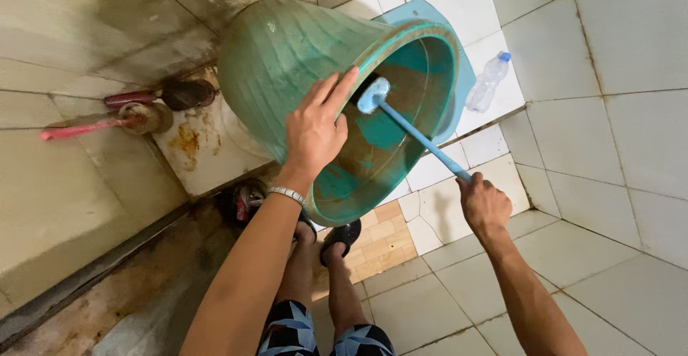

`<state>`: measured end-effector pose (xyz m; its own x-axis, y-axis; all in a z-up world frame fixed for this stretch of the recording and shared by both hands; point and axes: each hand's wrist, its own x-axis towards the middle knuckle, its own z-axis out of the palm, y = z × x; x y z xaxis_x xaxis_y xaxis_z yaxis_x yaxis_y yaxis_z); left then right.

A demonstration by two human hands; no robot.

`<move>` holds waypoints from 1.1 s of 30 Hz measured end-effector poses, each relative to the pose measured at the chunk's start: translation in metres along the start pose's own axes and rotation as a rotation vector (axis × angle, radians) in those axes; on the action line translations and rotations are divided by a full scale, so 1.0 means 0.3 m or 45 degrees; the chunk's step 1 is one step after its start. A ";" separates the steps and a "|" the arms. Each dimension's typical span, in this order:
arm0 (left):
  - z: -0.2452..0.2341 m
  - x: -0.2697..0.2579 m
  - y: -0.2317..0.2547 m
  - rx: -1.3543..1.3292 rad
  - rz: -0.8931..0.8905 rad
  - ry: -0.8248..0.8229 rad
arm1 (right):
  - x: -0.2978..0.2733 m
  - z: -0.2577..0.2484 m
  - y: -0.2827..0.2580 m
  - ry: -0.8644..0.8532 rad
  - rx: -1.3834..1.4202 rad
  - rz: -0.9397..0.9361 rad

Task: The person scrubs the interior of a large green plastic container using a long-handled brush. They repeatedly move the brush along the inner walls and bottom while water runs from a nearby tap into the container.

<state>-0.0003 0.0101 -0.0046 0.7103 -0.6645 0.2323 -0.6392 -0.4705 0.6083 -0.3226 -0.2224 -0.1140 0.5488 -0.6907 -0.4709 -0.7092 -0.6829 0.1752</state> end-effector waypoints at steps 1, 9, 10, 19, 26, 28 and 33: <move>0.007 0.004 0.004 0.028 0.012 0.004 | -0.001 0.011 -0.003 -0.030 0.016 0.008; 0.054 0.035 0.033 0.035 0.049 -0.021 | -0.151 0.281 -0.227 -0.708 0.334 -0.228; 0.058 0.030 0.037 0.045 0.058 -0.034 | -0.183 0.293 -0.260 -0.837 0.422 -0.268; 0.044 0.055 0.029 0.133 0.104 -0.116 | -0.361 0.137 -0.325 -0.843 1.111 -0.280; 0.029 0.034 0.033 0.057 0.016 -0.012 | -0.463 0.031 0.029 -0.487 0.339 -0.100; 0.030 0.026 0.030 0.051 0.019 0.011 | -0.486 -0.033 0.152 -0.450 0.178 -0.042; 0.016 0.013 0.009 0.074 0.067 0.046 | -0.441 -0.093 0.246 -0.355 0.156 -0.125</move>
<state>-0.0007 0.0034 -0.0057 0.6850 -0.6681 0.2907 -0.6910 -0.4693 0.5497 -0.4352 -0.1881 -0.0145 0.4868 -0.5196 -0.7021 -0.7163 -0.6975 0.0195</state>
